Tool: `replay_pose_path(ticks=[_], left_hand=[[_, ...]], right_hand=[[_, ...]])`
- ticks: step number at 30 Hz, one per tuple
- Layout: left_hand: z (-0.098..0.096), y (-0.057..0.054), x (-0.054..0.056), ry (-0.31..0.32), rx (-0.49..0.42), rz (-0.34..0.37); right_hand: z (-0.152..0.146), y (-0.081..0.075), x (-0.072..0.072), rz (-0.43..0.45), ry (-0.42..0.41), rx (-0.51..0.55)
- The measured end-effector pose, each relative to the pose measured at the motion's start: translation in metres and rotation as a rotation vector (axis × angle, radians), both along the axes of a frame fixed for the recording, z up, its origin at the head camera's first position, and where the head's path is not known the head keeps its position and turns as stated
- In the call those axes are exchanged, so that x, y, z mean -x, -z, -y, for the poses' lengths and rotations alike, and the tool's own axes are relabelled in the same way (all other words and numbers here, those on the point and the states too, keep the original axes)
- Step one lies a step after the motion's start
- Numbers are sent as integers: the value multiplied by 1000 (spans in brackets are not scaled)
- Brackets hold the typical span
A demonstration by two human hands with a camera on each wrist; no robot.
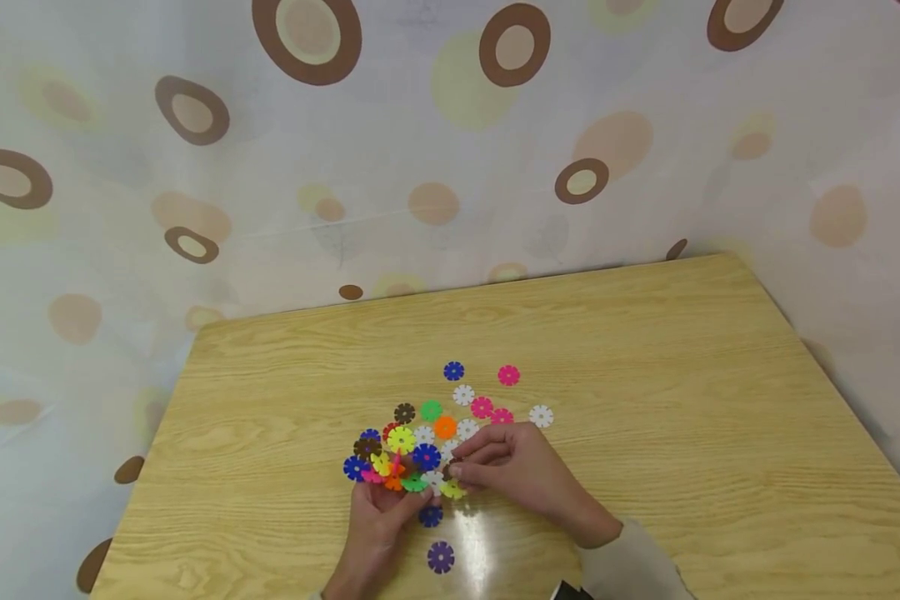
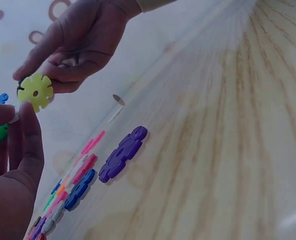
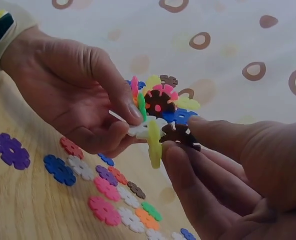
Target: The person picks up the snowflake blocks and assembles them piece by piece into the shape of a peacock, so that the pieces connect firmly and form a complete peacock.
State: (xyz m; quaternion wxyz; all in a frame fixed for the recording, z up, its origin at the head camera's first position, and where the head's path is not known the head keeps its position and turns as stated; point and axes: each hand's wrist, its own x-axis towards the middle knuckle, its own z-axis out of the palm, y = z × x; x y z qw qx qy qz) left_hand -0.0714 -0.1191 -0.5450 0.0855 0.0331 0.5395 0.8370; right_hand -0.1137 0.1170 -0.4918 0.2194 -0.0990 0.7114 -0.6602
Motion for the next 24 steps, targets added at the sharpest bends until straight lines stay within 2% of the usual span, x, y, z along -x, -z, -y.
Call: replay_pose_path(ticks=[3, 7, 10, 17, 24], left_hand=[[1, 0, 0, 0, 7, -6], [1, 0, 0, 0, 0, 4], [1, 0, 0, 0, -10, 13], [1, -2, 0, -12, 49, 45], [1, 0, 0, 1, 20, 8]], right_hand=[[-1, 2, 0, -73, -19, -50], [0, 7, 1, -129, -33, -33], [1, 10, 1, -127, -28, -8], [3, 12, 1, -86, -22, 36], [7, 10, 1, -85, 8, 58]])
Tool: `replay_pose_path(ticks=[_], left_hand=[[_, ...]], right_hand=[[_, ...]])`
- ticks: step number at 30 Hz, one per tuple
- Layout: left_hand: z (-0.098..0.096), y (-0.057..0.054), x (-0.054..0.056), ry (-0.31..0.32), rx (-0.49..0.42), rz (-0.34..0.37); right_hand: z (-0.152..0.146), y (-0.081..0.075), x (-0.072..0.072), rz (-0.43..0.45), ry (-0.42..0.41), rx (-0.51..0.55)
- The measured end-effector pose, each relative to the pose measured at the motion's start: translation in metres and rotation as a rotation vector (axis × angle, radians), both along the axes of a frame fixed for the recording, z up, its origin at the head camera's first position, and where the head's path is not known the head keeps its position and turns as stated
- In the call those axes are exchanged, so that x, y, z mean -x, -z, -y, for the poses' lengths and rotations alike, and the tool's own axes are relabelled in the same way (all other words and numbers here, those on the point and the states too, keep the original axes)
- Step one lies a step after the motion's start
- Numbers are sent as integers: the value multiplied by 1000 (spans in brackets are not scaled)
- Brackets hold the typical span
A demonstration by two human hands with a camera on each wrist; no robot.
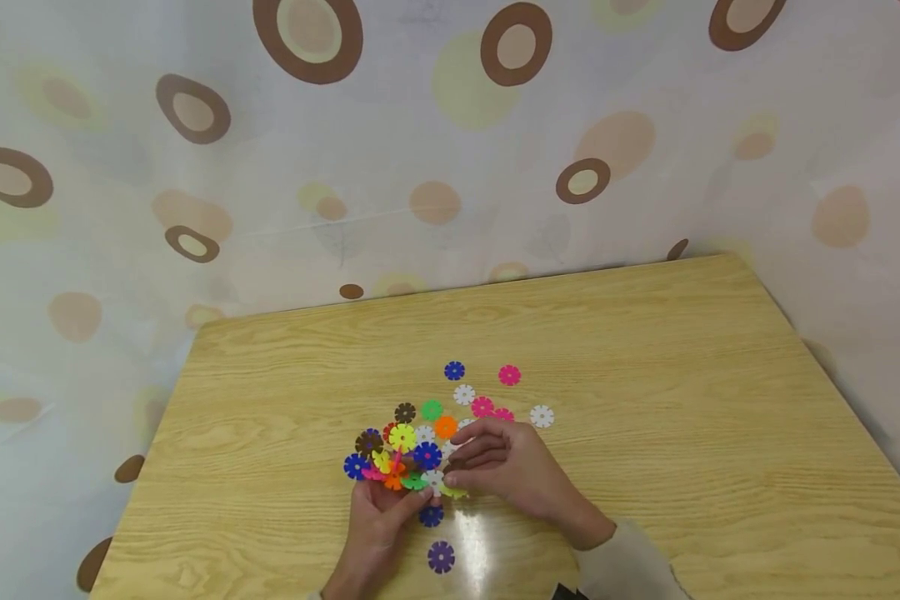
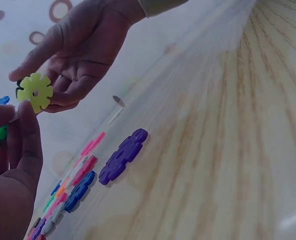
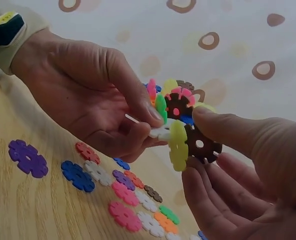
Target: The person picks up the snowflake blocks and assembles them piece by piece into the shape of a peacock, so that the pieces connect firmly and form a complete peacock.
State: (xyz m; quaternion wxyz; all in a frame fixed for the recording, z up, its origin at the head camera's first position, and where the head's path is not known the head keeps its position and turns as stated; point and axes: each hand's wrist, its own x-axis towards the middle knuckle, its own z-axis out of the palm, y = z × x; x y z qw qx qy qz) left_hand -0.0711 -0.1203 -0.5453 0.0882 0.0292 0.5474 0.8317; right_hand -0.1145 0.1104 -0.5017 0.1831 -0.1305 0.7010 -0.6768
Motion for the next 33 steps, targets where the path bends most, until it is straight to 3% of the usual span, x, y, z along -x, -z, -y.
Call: replay_pose_path(ticks=[16, 24, 30, 33], left_hand=[[0, 3, 1, 18, -11, -38], [-1, -1, 2, -27, 83, 13], [1, -4, 1, -45, 65, 53], [1, -5, 1, -63, 51, 60]], right_hand=[[7, 2, -4, -17, 49, -53], [6, 3, -1, -54, 87, -118], [-1, 3, 3, -90, 110, -131], [-7, 2, 6, -152, 150, -228]])
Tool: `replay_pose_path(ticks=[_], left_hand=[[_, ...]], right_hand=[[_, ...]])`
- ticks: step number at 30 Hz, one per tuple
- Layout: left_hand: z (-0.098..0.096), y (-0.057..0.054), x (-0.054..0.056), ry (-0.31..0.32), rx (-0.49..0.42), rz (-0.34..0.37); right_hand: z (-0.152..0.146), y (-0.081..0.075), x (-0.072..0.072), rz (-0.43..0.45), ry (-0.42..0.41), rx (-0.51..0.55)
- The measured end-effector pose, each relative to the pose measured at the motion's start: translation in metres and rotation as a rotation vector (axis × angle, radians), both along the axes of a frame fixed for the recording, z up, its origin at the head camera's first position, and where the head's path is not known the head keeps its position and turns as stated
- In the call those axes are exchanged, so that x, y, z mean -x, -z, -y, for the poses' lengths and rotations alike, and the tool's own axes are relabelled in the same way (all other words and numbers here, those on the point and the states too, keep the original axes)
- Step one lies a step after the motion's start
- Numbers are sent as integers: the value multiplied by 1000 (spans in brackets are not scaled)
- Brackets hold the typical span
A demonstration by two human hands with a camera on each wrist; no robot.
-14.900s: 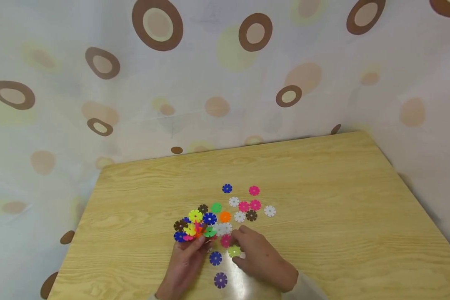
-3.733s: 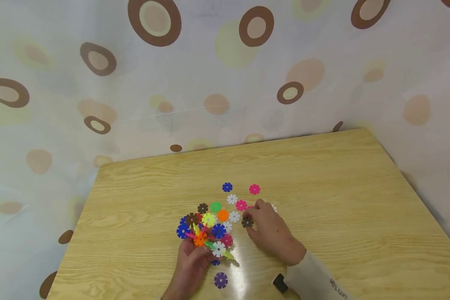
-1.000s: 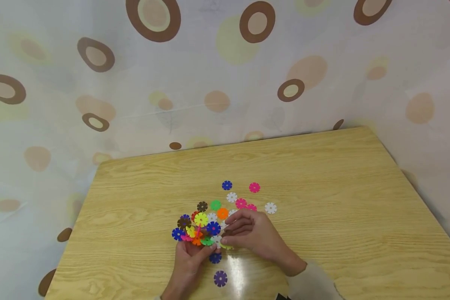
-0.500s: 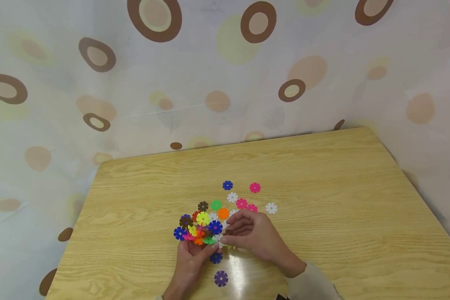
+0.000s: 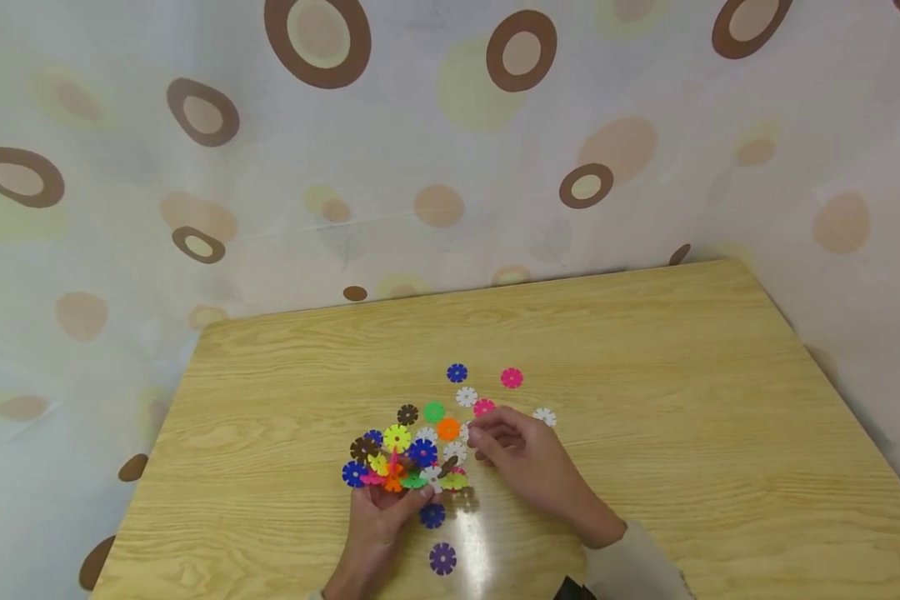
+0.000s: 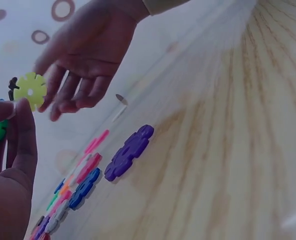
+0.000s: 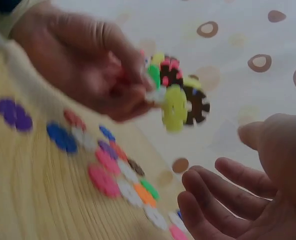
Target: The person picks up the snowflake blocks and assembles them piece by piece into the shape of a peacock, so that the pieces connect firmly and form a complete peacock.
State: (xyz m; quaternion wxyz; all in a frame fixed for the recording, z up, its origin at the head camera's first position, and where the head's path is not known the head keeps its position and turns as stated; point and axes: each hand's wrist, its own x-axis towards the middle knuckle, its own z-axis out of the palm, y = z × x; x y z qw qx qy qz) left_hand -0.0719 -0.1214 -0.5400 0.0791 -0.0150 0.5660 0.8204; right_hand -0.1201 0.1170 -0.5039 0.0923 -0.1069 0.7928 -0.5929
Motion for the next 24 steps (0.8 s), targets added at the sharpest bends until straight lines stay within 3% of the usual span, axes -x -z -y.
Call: replay_pose_path(ticks=[5, 8, 12, 16, 18, 24], left_hand=[[1, -2, -1, -31, 55, 35], [2, -3, -1, -50, 114, 59], [2, -4, -2, -61, 159, 77], [3, -5, -2, -25, 153, 74], [4, -5, -2, 5, 113, 52], [5, 4, -2, 137, -236, -99]], right_hand=[[-9, 3, 5, -160, 93, -303], [-14, 6, 7, -215, 102, -429], [-17, 9, 9, -222, 88, -458], [-21, 10, 11, -219, 87, -447], [-23, 11, 11, -217, 92, -453], [-30, 14, 14, -211, 109, -485]])
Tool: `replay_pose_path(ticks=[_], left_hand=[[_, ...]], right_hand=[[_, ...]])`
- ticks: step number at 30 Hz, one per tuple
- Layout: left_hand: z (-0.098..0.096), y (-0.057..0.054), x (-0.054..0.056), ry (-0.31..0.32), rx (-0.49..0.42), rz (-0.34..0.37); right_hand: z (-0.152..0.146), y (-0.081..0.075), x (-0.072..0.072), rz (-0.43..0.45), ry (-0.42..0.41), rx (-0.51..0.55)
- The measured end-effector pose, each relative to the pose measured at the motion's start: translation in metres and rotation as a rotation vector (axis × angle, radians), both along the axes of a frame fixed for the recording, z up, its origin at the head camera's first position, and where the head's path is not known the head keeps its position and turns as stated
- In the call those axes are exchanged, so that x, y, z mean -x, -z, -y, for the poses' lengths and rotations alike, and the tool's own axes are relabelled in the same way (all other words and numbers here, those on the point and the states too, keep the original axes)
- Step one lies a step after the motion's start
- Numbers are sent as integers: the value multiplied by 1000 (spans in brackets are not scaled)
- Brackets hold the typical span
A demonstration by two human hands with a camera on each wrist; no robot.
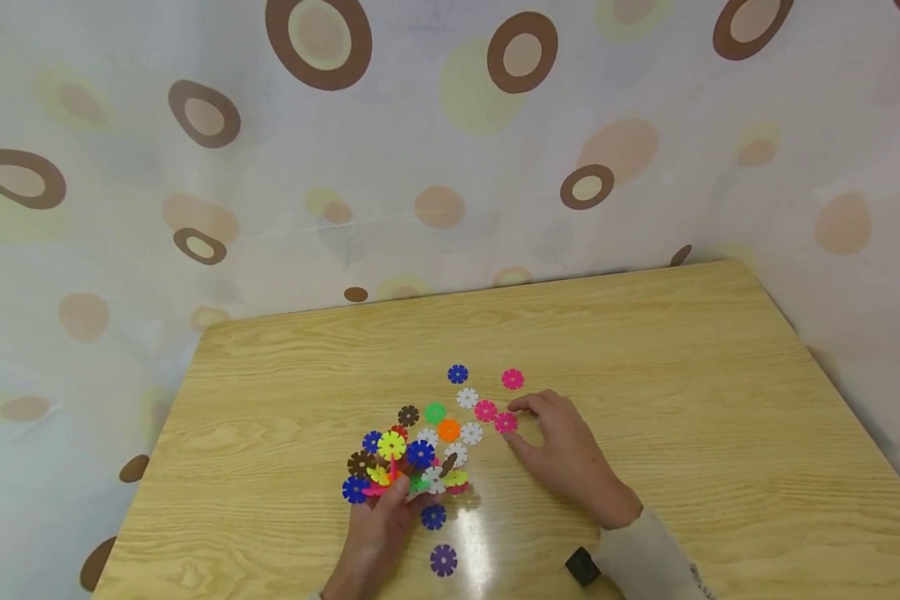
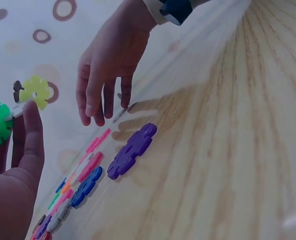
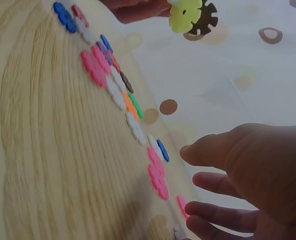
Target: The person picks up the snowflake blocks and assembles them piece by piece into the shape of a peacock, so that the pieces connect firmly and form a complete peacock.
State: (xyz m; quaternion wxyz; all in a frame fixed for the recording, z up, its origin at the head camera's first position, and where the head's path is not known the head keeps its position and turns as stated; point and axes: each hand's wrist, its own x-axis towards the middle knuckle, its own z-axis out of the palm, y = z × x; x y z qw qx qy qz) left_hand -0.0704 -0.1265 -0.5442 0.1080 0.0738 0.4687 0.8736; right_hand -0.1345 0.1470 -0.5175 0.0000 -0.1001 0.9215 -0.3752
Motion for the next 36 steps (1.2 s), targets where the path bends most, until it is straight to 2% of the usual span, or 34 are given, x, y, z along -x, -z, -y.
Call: replay_pose_path(ticks=[1, 3, 8, 12, 18, 25, 29, 31, 33, 36], left_hand=[[0, 0, 0, 14, -40, -8], [-1, 0, 1, 17, -50, -3], [-1, -4, 1, -4, 35, 55], [-2, -6, 2, -9, 63, 59], [-2, -3, 0, 14, 30, 38], [-3, 0, -3, 41, -16, 24], [-4, 1, -3, 30, -18, 25], [-4, 1, -3, 28, -21, 25], [-4, 0, -3, 33, -17, 22], [-3, -1, -3, 36, -5, 30]], right_hand=[[-1, 0, 0, -1, 6, -8], [-3, 0, 1, 4, 16, -27], [-9, -2, 2, 34, 9, -78], [-19, -3, 4, 38, 23, -82], [-35, -5, 5, 52, 58, -106], [-38, -5, 7, 92, 32, -93], [-35, -6, 6, 104, 16, -32], [-33, -8, 4, 95, 15, 33], [-28, -13, 2, 74, -4, 128], [-19, -24, -2, 84, -80, 329]])
